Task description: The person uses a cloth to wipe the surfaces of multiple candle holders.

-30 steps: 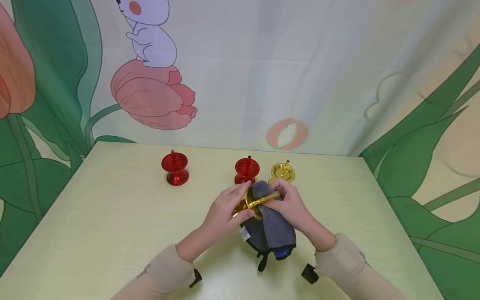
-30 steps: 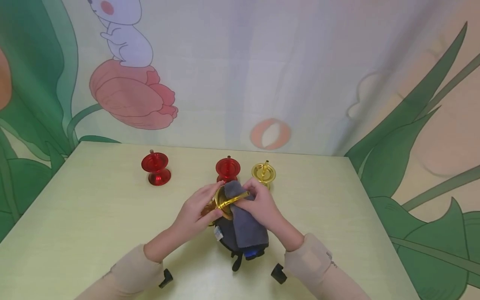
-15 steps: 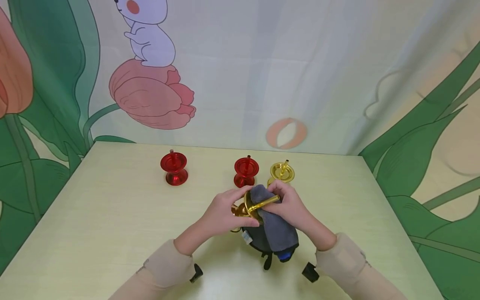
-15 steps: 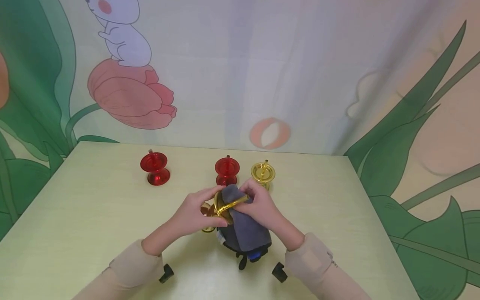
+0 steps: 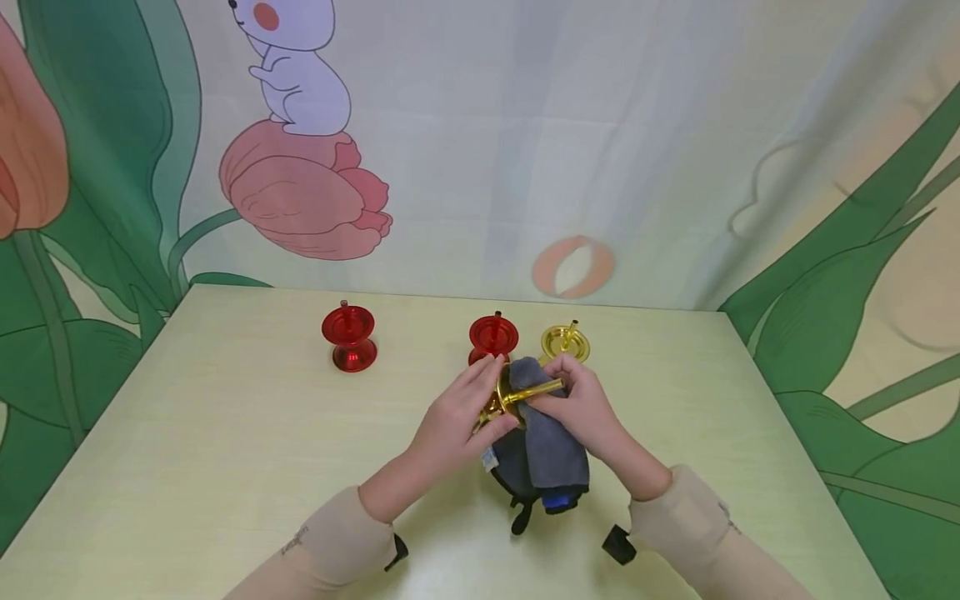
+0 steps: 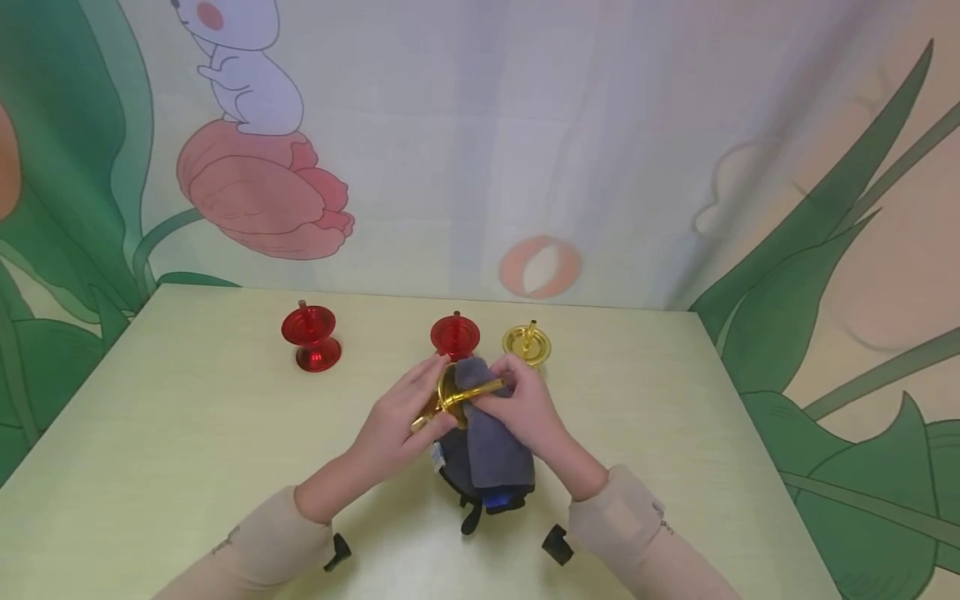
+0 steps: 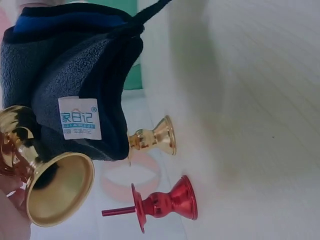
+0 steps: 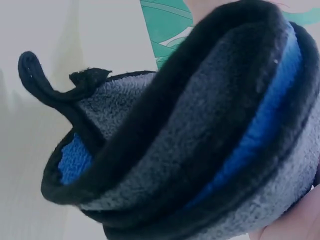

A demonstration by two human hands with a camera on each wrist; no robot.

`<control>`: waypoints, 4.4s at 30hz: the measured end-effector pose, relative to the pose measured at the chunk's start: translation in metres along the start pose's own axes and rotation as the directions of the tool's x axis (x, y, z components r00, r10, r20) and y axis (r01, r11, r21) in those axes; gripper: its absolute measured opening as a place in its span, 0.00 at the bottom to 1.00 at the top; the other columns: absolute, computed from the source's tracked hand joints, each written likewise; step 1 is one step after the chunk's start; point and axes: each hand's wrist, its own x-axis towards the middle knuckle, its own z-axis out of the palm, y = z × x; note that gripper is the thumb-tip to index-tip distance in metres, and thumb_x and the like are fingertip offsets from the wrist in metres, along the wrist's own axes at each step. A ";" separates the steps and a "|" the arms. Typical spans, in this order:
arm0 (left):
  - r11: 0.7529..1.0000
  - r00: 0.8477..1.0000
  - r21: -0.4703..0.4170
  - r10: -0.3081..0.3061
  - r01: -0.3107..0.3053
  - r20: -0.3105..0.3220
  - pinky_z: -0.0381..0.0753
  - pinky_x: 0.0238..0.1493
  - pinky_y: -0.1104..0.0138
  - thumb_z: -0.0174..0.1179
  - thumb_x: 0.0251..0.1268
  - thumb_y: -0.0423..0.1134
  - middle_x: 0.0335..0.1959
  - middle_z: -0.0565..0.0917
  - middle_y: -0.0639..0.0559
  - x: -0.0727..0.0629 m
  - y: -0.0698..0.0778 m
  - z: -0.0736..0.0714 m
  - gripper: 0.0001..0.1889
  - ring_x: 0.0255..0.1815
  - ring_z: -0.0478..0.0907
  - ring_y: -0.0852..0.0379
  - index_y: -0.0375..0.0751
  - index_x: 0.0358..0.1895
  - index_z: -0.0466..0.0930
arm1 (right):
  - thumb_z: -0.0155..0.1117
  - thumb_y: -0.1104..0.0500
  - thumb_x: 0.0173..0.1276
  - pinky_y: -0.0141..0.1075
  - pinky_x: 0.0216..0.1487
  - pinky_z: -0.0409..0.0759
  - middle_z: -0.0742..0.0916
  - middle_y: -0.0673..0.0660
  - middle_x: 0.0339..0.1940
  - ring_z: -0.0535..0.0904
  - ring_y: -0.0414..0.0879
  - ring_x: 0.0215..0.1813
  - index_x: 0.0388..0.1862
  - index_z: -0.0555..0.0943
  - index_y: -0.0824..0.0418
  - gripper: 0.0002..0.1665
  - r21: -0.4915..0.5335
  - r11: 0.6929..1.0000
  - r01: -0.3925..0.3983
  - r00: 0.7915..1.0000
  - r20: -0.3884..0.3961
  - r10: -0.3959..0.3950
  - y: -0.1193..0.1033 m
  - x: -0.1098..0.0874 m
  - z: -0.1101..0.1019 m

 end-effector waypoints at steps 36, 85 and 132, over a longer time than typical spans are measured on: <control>0.697 0.880 -0.567 -0.460 0.438 0.114 0.79 0.37 0.73 0.70 0.39 0.44 0.53 0.76 0.51 -0.005 -0.004 -0.009 0.40 0.52 0.74 0.56 0.50 0.62 0.63 | 0.57 0.73 0.54 0.28 0.39 0.78 0.83 0.56 0.41 0.77 0.34 0.38 0.55 0.69 0.68 0.26 0.130 0.992 0.006 0.999 -0.049 0.001 0.006 -0.002 -0.011; 0.586 0.960 -0.782 -0.277 0.211 0.051 0.60 0.64 0.68 0.56 0.50 0.62 0.62 0.65 0.37 -0.001 0.001 -0.011 0.45 0.67 0.58 0.56 0.29 0.62 0.58 | 0.50 0.80 0.54 0.29 0.43 0.77 0.82 0.40 0.37 0.77 0.35 0.42 0.37 0.77 0.48 0.27 0.405 0.914 0.013 0.993 0.102 -0.059 -0.004 -0.010 0.011; 0.597 0.872 -0.654 -0.439 0.464 0.216 0.53 0.66 0.51 0.55 0.59 0.44 0.62 0.67 0.48 0.012 -0.006 -0.022 0.28 0.66 0.60 0.53 0.42 0.63 0.62 | 0.49 0.80 0.54 0.29 0.44 0.77 0.82 0.43 0.38 0.77 0.35 0.44 0.38 0.74 0.51 0.25 0.531 0.847 -0.024 0.995 0.092 -0.029 -0.004 -0.009 0.003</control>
